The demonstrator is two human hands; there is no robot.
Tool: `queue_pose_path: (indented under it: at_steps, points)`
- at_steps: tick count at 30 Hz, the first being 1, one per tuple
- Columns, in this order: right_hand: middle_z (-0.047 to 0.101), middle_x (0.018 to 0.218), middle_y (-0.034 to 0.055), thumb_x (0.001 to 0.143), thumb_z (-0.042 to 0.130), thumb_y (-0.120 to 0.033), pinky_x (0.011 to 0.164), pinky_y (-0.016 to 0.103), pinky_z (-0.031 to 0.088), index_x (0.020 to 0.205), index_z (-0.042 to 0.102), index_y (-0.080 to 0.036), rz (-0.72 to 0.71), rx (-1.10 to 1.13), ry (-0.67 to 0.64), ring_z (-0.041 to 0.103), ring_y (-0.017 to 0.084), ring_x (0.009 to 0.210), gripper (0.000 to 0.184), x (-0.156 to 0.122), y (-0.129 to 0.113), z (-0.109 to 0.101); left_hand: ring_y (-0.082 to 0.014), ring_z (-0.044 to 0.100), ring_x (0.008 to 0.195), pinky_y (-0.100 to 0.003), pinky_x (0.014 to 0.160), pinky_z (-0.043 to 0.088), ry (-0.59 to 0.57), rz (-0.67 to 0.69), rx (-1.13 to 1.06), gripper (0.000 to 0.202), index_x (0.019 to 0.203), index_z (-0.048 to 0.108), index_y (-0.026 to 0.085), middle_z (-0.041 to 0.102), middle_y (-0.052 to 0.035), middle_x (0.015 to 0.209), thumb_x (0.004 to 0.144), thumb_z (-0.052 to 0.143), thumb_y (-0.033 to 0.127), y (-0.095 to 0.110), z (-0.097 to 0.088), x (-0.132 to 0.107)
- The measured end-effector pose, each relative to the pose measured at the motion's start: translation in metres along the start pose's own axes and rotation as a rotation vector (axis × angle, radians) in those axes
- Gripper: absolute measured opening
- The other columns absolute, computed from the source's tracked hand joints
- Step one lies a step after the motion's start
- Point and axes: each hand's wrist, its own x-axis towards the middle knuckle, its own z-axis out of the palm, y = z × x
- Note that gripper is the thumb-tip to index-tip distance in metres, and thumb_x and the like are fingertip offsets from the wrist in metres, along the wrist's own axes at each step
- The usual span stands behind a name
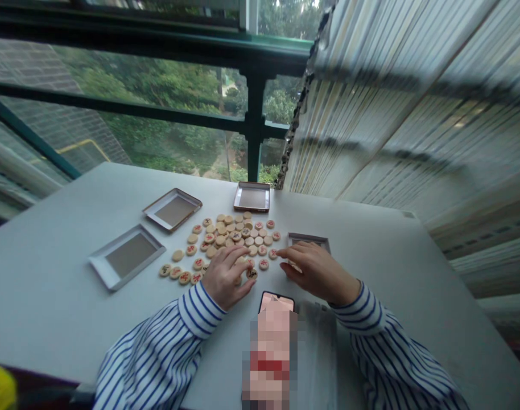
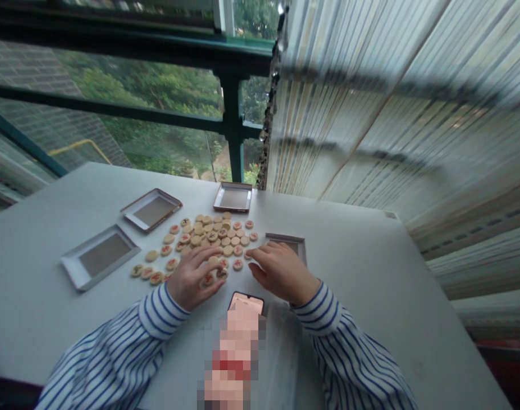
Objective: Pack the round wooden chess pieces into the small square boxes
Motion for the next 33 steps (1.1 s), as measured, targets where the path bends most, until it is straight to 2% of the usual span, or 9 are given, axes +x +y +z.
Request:
queue_pose_path:
  at_steps: [11, 18, 25, 33]
  points:
    - [0.064, 0.099, 0.0073, 0.085, 0.045, -0.024, 0.078, 0.032, 0.042, 0.107, 0.056, -0.017, 0.043, 0.004, 0.095, 0.056, 0.017, 0.088, 0.025, -0.008, 0.011, -0.016, -0.0234, 0.056, 0.093, -0.042, 0.082, 0.044, 0.062, 0.013, 0.007, 0.015, 0.084, 0.060, 0.017, 0.064, -0.0077, 0.096, 0.072, 0.060, 0.026, 0.010, -0.009, 0.025]
    - [0.066, 0.089, 0.0071, 0.085, 0.045, -0.024, 0.075, 0.031, 0.042, 0.104, 0.057, -0.017, 0.081, -0.010, 0.134, 0.057, 0.017, 0.084, 0.023, -0.012, 0.015, -0.025, -0.0227, 0.056, 0.091, -0.041, 0.081, 0.044, 0.062, -0.008, -0.032, 0.016, 0.085, 0.060, 0.017, 0.064, -0.0074, 0.093, 0.072, 0.060, 0.026, 0.017, -0.010, 0.047]
    - [0.066, 0.088, 0.0067, 0.085, 0.045, -0.024, 0.074, 0.028, 0.043, 0.102, 0.059, -0.017, 0.140, -0.006, 0.200, 0.058, 0.016, 0.080, 0.023, -0.016, 0.022, -0.033, -0.0216, 0.056, 0.090, -0.039, 0.081, 0.043, 0.082, -0.032, -0.117, 0.018, 0.087, 0.060, 0.016, 0.064, -0.0068, 0.093, 0.072, 0.061, 0.026, 0.027, 0.003, 0.063]
    - [0.065, 0.084, 0.0055, 0.085, 0.045, -0.026, 0.071, 0.027, 0.043, 0.100, 0.060, -0.019, 0.205, 0.010, 0.202, 0.058, 0.015, 0.077, 0.023, -0.019, 0.031, -0.035, -0.0213, 0.056, 0.091, -0.040, 0.085, 0.041, 0.090, -0.085, -0.175, 0.018, 0.089, 0.059, 0.017, 0.064, -0.0057, 0.092, 0.074, 0.060, 0.027, 0.040, 0.025, 0.075]
